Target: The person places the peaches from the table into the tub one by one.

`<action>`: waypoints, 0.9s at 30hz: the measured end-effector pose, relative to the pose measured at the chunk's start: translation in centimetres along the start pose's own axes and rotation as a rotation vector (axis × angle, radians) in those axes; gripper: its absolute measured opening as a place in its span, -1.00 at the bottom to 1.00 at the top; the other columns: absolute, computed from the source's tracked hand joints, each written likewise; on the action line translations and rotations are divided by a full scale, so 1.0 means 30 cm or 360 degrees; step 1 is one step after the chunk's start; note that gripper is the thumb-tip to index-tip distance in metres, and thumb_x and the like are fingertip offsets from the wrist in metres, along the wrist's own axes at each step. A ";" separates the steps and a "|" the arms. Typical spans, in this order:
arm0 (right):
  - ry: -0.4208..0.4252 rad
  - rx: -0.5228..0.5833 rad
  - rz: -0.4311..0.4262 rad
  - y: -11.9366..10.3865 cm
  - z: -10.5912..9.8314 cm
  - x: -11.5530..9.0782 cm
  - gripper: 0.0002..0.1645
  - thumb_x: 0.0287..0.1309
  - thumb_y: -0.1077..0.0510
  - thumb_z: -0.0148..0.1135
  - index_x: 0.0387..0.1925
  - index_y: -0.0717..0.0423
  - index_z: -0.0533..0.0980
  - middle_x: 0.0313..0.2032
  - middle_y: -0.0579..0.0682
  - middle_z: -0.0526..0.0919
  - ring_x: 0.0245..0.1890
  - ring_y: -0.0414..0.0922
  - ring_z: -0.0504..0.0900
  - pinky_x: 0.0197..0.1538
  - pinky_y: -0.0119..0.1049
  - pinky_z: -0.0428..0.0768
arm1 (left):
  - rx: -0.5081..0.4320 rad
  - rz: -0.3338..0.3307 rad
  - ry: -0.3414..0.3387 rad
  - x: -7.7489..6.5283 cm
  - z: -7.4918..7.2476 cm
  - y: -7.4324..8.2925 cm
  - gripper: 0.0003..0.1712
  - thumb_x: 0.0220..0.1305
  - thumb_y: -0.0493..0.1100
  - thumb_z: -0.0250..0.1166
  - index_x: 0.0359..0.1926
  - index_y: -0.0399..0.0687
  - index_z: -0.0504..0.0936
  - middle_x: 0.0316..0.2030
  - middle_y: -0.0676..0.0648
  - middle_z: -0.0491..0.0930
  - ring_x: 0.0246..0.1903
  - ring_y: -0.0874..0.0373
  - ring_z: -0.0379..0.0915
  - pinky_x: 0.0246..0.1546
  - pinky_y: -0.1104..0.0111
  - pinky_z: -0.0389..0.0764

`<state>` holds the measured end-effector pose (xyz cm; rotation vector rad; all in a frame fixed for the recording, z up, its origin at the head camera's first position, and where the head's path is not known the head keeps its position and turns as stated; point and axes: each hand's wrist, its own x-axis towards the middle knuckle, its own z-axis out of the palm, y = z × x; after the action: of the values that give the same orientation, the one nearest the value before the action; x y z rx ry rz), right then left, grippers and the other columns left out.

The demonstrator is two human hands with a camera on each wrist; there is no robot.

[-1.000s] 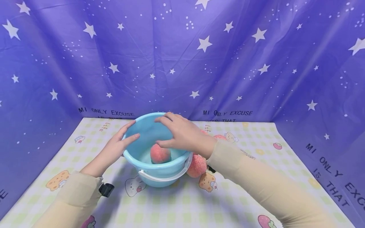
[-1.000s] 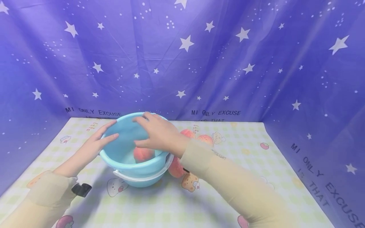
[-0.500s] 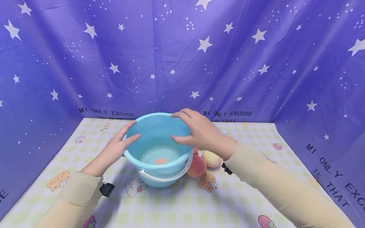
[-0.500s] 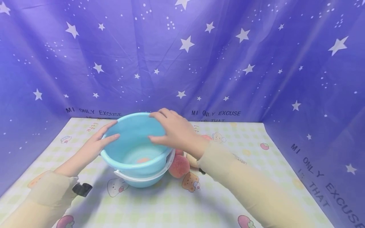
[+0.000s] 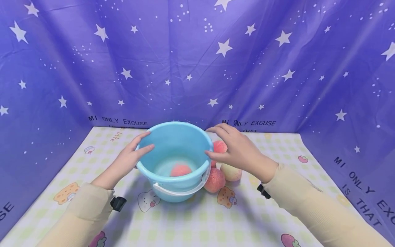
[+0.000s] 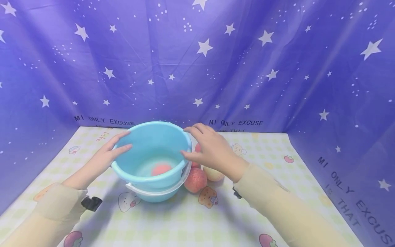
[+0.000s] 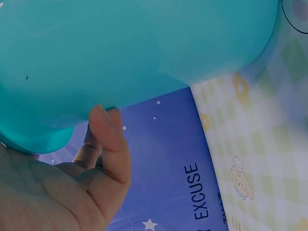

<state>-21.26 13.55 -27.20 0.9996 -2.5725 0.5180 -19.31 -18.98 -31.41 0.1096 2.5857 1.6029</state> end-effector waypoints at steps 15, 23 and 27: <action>-0.0075 0.0022 0.0220 0.104 0.045 -0.103 -0.38 0.10 -0.05 0.42 0.17 0.07 0.50 0.14 0.07 0.58 0.20 0.10 0.52 0.23 0.12 0.52 | -0.0008 0.0009 -0.0004 -0.003 0.007 -0.001 -0.21 0.45 0.13 0.11 0.57 0.18 0.01 0.56 -0.23 -0.08 0.24 -0.32 0.39 -0.02 0.03 0.69; -0.0251 -0.0031 0.0393 0.169 0.092 -0.150 -0.28 0.08 -0.07 0.37 0.26 0.09 0.45 0.22 0.14 0.52 0.21 0.21 0.49 0.24 0.21 0.46 | 0.0011 0.0004 0.0000 0.000 0.009 -0.004 -0.22 0.45 0.14 0.11 0.56 0.17 0.03 0.56 -0.22 -0.08 0.25 -0.33 0.37 -0.03 0.02 0.69; -0.0293 -0.0041 0.0432 0.195 0.116 -0.171 -0.29 0.10 -0.09 0.38 0.24 0.11 0.46 0.19 0.17 0.53 0.18 0.21 0.51 0.21 0.20 0.50 | 0.0011 0.0012 0.0002 0.000 0.010 -0.004 -0.22 0.45 0.14 0.11 0.56 0.17 0.04 0.56 -0.21 -0.08 0.25 -0.34 0.37 -0.03 0.02 0.69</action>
<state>-22.32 18.97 -33.70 0.7225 -2.8927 0.4785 -19.29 -18.77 -31.67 0.1189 2.5953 1.5968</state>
